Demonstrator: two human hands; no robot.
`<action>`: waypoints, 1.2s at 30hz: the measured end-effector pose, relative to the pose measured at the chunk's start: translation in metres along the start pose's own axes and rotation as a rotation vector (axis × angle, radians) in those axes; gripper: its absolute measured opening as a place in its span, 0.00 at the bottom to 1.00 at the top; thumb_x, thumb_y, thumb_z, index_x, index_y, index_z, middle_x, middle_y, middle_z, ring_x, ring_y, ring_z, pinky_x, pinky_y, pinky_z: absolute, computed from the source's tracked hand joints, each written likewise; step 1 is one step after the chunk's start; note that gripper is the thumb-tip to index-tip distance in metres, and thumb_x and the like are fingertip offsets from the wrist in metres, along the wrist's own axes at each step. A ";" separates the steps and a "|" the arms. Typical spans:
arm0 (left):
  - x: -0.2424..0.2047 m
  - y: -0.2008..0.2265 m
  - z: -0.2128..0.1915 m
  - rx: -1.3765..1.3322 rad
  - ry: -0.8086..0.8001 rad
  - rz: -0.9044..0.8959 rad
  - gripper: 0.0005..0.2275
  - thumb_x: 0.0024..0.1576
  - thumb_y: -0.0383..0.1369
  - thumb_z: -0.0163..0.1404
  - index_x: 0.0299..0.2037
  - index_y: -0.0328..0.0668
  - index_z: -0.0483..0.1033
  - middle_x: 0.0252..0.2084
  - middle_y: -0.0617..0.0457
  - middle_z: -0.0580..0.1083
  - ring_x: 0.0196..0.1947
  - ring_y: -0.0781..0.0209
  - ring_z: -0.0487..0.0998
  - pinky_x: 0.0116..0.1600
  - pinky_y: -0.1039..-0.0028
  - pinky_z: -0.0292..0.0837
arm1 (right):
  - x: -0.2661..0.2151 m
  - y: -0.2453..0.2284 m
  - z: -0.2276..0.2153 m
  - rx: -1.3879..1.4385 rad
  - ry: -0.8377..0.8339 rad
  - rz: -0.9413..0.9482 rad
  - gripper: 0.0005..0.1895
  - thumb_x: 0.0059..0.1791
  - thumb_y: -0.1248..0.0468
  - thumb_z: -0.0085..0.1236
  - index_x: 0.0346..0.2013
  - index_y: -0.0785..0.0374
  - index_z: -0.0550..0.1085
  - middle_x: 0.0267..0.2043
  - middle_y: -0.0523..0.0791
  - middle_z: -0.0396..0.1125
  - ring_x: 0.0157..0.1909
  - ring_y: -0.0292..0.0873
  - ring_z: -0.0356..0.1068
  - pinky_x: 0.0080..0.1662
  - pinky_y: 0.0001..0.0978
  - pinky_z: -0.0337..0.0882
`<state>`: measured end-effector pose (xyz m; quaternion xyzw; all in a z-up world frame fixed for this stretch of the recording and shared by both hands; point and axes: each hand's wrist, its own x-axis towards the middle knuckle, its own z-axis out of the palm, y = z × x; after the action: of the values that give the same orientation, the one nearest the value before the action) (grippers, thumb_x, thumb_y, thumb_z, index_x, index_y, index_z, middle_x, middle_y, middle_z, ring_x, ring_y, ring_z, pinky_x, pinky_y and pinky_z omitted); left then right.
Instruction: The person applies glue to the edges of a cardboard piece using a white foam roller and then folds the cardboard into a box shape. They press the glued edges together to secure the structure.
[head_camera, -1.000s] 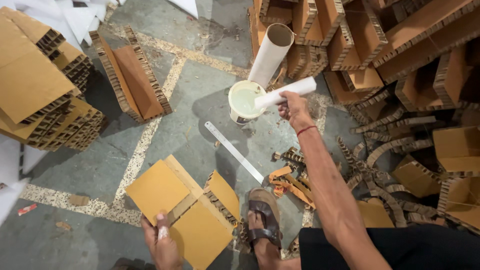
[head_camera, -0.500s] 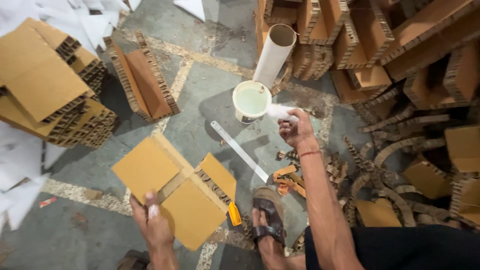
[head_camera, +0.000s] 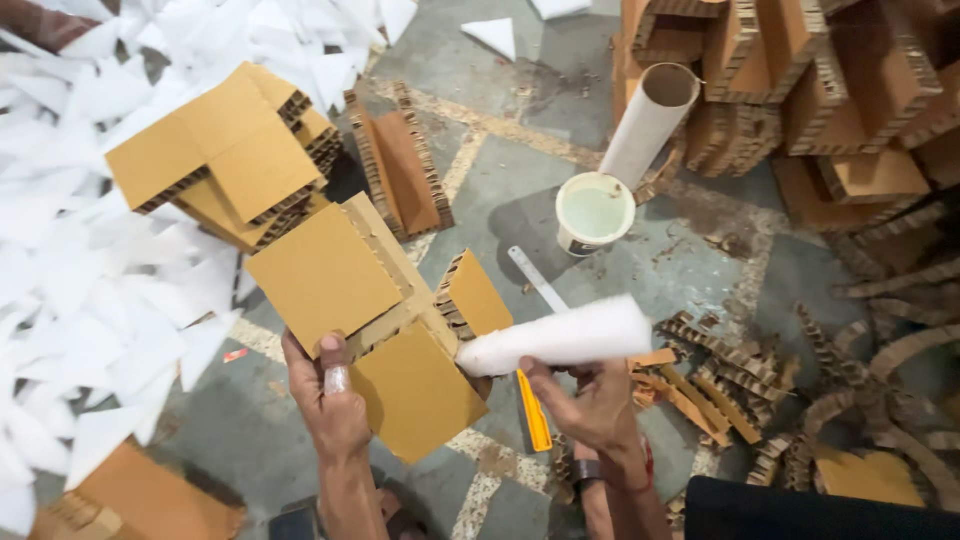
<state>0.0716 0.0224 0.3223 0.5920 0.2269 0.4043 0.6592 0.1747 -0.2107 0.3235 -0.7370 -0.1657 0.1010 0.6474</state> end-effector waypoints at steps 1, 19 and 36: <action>0.000 0.006 -0.003 0.028 0.008 0.020 0.15 0.68 0.36 0.45 0.61 0.36 0.64 0.53 0.56 0.71 0.52 0.68 0.70 0.60 0.75 0.67 | -0.003 -0.011 0.006 0.004 -0.006 -0.042 0.13 0.42 0.67 0.70 0.39 0.67 0.80 0.32 0.44 0.77 0.29 0.36 0.71 0.31 0.29 0.70; -0.008 0.026 -0.043 -0.123 0.125 0.033 0.16 0.69 0.37 0.46 0.61 0.35 0.67 0.50 0.55 0.73 0.50 0.65 0.74 0.58 0.71 0.74 | -0.018 -0.038 0.018 0.014 -0.207 -0.009 0.17 0.41 0.64 0.72 0.43 0.64 0.83 0.33 0.46 0.80 0.34 0.36 0.78 0.35 0.28 0.76; -0.017 0.000 -0.054 -0.333 0.173 -0.033 0.19 0.67 0.40 0.50 0.63 0.36 0.71 0.55 0.52 0.75 0.52 0.62 0.78 0.55 0.72 0.78 | -0.031 -0.035 -0.001 -0.227 -0.211 0.401 0.14 0.36 0.66 0.75 0.36 0.63 0.84 0.29 0.47 0.81 0.31 0.43 0.78 0.33 0.35 0.74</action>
<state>0.0199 0.0407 0.3085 0.4340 0.2224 0.4748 0.7327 0.1428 -0.2192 0.3561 -0.8085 -0.0932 0.2845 0.5067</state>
